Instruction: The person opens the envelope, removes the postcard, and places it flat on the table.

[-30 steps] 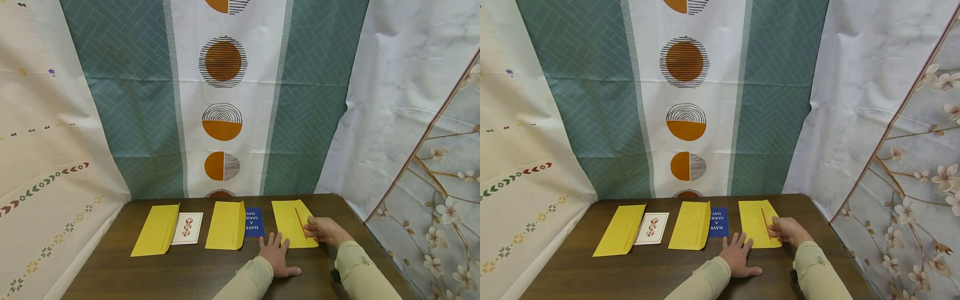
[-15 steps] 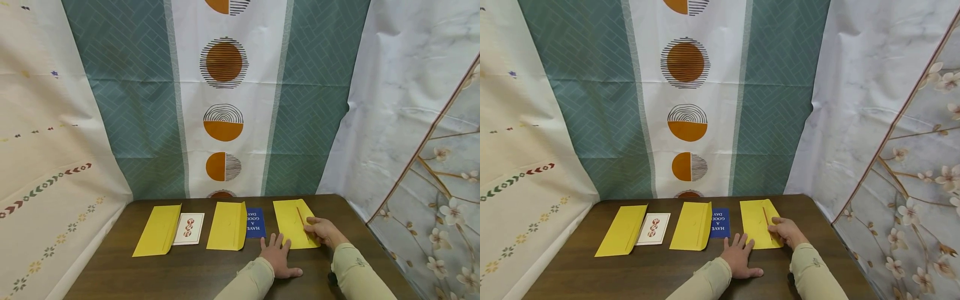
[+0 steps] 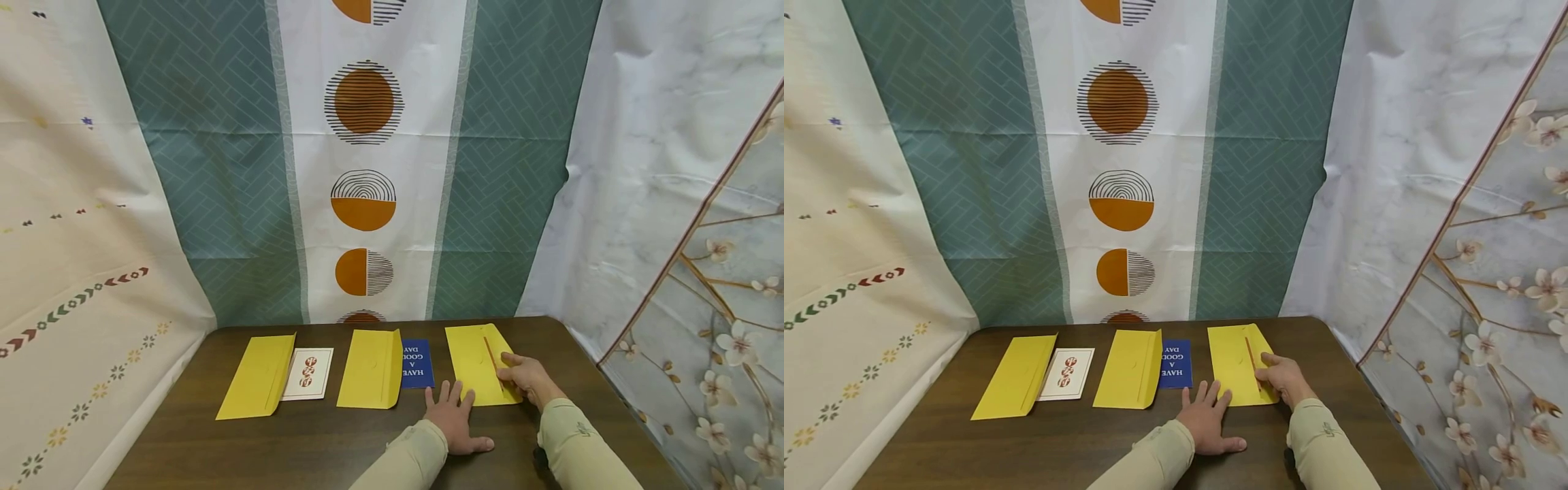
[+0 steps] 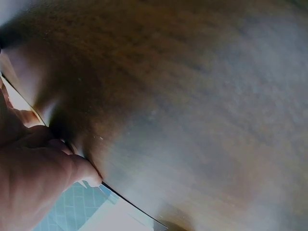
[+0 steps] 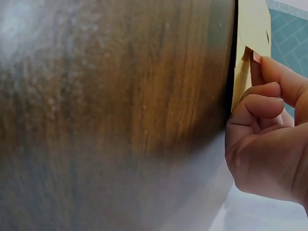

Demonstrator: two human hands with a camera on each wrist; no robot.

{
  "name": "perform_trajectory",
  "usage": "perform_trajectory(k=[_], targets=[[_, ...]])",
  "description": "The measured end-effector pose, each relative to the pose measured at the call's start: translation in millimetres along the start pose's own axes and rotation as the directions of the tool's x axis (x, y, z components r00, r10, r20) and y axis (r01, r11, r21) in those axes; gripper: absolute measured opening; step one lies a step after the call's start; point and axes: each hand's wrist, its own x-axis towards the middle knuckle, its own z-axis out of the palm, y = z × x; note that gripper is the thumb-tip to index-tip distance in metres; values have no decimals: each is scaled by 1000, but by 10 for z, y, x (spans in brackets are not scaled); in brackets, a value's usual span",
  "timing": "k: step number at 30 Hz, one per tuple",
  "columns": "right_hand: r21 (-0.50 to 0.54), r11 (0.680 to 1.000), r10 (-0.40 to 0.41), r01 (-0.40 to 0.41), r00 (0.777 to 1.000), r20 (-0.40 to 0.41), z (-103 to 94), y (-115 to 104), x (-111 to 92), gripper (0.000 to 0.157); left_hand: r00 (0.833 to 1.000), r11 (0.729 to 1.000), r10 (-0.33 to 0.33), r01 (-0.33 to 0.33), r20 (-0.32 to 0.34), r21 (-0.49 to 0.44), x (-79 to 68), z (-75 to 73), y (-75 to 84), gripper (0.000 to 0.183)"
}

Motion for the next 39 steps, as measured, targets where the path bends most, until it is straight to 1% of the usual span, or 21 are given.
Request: perform_trajectory(k=[2,5,10,13,15,17,19,21,22,25,29,31,33,39], targets=[[1,1000,-3,3,1000,2,0,8,4,71,1000,1000,-1,1,1,-2,9,13,-6,93],[3,1000,6,-6,1000,-6,-11,38,35,75,1000,1000,-11,11,11,3,63,74,-27,98],[49,999,10,-9,999,-30,-29,73,70,76,1000,999,-20,20,7,25,149,175,-41,101],[53,999,-3,5,999,-34,-34,73,56,68,1000,1000,-17,17,7,15,151,164,-29,100],[27,1000,-15,16,999,-31,-36,67,39,60,1000,1000,-15,15,16,6,145,143,-28,100],[-12,999,-34,34,999,-18,-40,61,24,54,1000,1000,-11,11,18,-4,111,92,-26,99],[-58,997,-56,56,998,2,-44,65,21,51,1000,1000,-9,9,19,-4,88,60,-30,100],[-91,993,-72,74,997,21,-46,69,22,52,1000,1000,-7,7,13,-6,72,45,-32,99],[-97,992,-79,81,996,31,-46,76,26,54,1000,1000,-6,6,4,-2,69,50,-35,99],[-95,992,-74,78,997,36,-42,92,28,58,1000,1000,-9,9,6,-1,84,93,-41,99],[-89,994,-67,67,998,0,-54,121,15,59,1000,1000,-3,3,24,-13,60,78,-30,98],[-91,994,-67,65,997,-24,-71,136,11,60,1000,1000,3,-2,27,-14,32,46,-18,97],[-89,994,-63,60,998,-31,-88,139,10,62,1000,1000,7,-6,29,-14,11,21,-12,97],[-93,993,-71,72,997,19,-108,122,25,63,1000,1000,-3,3,17,-9,-13,-34,-9,97]])
